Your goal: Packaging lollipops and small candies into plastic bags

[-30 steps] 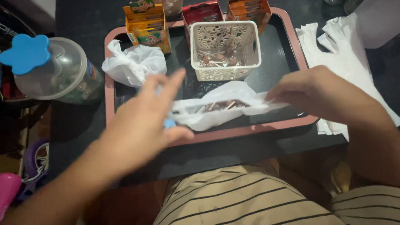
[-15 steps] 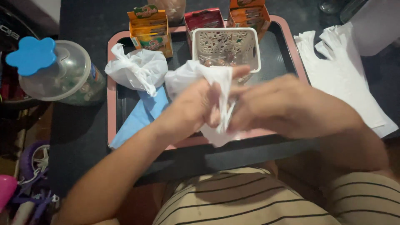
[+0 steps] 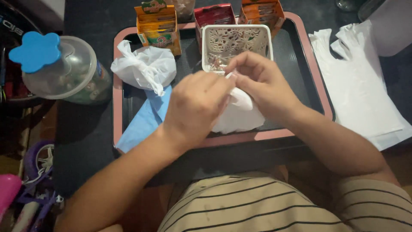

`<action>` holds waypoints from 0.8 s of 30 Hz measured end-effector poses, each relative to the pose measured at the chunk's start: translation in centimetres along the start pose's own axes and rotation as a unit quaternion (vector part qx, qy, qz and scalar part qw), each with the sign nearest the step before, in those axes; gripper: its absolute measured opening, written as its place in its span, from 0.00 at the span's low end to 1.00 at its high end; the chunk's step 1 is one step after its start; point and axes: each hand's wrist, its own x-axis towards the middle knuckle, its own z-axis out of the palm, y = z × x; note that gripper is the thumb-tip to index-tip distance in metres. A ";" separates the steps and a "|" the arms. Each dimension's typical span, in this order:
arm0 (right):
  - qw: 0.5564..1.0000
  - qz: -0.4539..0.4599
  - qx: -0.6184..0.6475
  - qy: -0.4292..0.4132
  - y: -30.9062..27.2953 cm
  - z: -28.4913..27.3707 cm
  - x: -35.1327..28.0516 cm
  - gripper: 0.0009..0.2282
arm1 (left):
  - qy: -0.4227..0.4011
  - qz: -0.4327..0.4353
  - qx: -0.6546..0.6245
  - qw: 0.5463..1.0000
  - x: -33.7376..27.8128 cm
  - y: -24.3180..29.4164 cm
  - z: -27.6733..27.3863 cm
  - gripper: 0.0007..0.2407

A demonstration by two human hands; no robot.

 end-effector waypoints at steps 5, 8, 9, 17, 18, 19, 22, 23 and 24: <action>0.989 -0.072 0.071 -0.109 -0.9 -0.6 -1.4 0.27 | 0.009 -0.097 -0.080 0.992 0.2 0.4 0.0 0.04; 0.990 -0.089 -0.023 -0.107 -1.9 -0.3 -2.4 0.20 | -0.037 -0.196 -0.210 0.957 0.6 0.7 -0.6 0.07; 0.990 -0.091 -0.024 -0.105 -1.6 -0.5 -2.3 0.20 | -0.037 -0.194 -0.210 0.958 0.6 1.0 -1.0 0.07; 0.878 -0.354 -0.322 -0.020 -0.4 -0.9 -2.8 0.11 | 0.007 -0.323 -0.730 0.603 -0.7 0.9 0.0 0.20; 0.878 -0.354 -0.322 -0.021 -0.5 -0.7 -2.8 0.11 | 0.008 -0.323 -0.730 0.602 -0.7 0.9 0.4 0.20; 0.858 -0.386 -0.338 -0.012 -0.6 -0.5 -2.9 0.08 | 0.009 -0.323 -0.744 0.585 -0.8 0.9 0.8 0.19; 0.841 -0.423 -0.339 -0.006 -0.6 -0.6 -3.0 0.04 | -0.006 -0.316 -0.644 0.697 -1.1 0.8 1.4 0.17; 0.843 -0.429 -0.324 -0.008 -0.5 -0.6 -3.0 0.08 | -0.024 -0.299 -0.509 0.806 -1.2 0.7 1.5 0.16; 0.843 -0.430 -0.323 -0.009 -0.2 -1.3 -3.0 0.08 | -0.022 -0.301 -0.509 0.806 -1.6 0.3 1.2 0.16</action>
